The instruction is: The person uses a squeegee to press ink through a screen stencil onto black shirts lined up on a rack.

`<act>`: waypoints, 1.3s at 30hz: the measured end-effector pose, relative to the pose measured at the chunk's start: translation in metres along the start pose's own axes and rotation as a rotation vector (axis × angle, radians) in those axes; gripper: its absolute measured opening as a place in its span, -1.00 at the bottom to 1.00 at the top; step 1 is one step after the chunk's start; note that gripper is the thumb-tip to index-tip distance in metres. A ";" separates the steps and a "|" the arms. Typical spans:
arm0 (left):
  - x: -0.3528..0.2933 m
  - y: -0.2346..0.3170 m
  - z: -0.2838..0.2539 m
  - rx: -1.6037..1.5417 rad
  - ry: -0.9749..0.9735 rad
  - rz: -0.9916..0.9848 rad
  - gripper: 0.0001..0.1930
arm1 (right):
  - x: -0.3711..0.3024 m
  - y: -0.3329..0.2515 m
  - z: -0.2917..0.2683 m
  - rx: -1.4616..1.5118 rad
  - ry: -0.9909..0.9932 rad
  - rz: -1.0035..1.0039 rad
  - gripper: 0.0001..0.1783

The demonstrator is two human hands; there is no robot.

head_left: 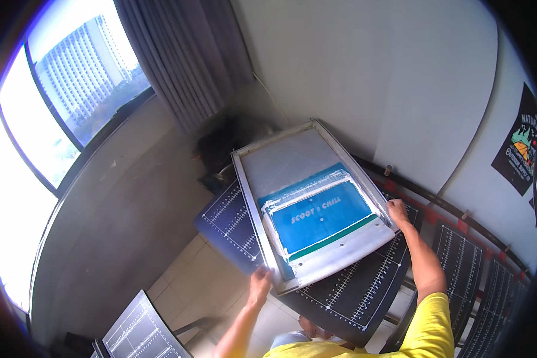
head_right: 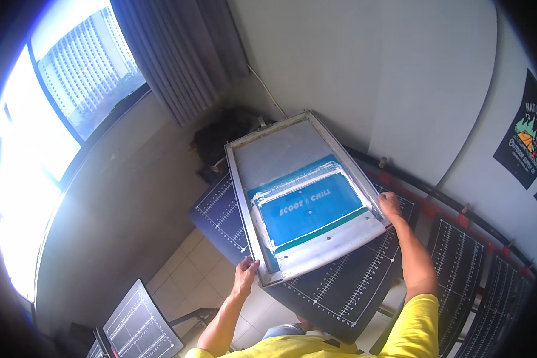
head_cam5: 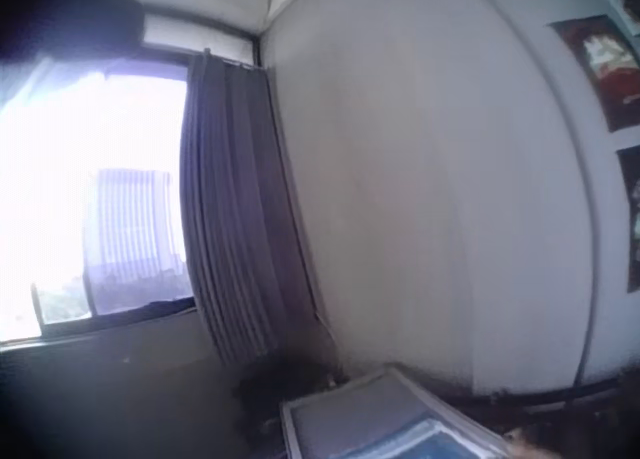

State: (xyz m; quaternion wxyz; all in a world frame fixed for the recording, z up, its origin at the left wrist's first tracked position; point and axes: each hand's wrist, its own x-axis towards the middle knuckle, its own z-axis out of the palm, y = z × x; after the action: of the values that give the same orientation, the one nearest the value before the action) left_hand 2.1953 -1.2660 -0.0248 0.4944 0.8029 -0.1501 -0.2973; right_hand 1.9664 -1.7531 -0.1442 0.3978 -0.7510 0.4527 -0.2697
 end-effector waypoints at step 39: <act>0.389 0.437 -0.316 -0.038 0.453 0.646 -0.23 | -0.193 0.120 0.075 0.037 0.738 0.244 -0.58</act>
State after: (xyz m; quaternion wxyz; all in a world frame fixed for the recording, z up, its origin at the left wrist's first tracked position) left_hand 2.7190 -1.4553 0.3383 0.5980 0.7502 -0.2767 0.0553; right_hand 1.8822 -1.5866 -0.2946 0.2509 -0.5370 0.6464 -0.4805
